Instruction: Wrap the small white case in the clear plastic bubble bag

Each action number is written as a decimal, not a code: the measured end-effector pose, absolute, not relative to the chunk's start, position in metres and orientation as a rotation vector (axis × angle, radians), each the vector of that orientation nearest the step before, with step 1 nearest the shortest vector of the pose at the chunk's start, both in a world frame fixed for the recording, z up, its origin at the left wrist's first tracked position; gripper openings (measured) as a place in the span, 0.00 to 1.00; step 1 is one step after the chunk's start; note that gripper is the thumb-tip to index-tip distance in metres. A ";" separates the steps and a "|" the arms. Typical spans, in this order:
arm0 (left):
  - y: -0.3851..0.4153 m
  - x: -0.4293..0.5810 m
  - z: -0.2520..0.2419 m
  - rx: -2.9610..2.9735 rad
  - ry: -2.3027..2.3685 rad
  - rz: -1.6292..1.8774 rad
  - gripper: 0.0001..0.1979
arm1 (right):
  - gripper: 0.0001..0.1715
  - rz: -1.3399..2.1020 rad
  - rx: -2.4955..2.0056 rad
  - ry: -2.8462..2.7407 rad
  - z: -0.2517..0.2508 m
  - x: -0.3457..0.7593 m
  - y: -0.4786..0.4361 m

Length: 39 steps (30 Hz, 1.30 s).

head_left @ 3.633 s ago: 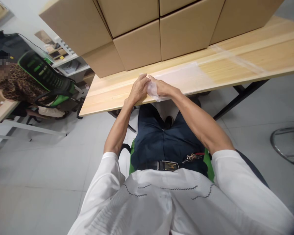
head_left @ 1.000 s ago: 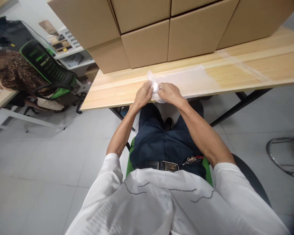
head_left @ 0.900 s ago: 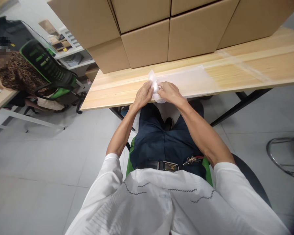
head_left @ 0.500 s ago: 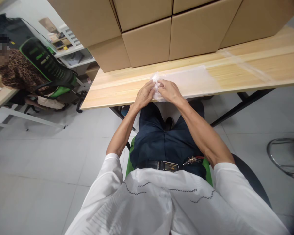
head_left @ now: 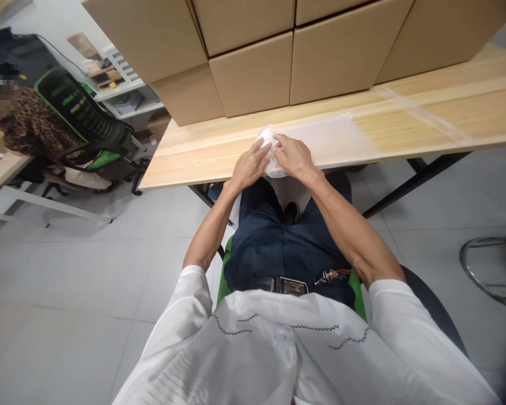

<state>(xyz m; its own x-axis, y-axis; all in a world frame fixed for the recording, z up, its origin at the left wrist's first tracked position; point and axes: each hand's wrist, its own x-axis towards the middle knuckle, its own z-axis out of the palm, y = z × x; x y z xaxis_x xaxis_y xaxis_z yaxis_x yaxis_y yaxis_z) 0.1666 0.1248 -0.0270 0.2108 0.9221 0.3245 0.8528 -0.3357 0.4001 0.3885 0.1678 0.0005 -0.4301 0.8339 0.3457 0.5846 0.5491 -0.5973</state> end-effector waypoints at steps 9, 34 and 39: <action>0.119 0.173 -0.021 2.352 1.750 0.733 0.38 | 0.38 0.488 -0.817 -2.239 -0.003 0.378 0.166; 0.085 0.183 -0.017 2.472 1.682 0.676 0.35 | 0.32 0.531 -0.984 -2.372 0.013 0.382 0.158; 0.063 0.183 -0.021 2.466 1.729 0.700 0.35 | 0.32 0.510 -0.974 -2.383 0.009 0.382 0.164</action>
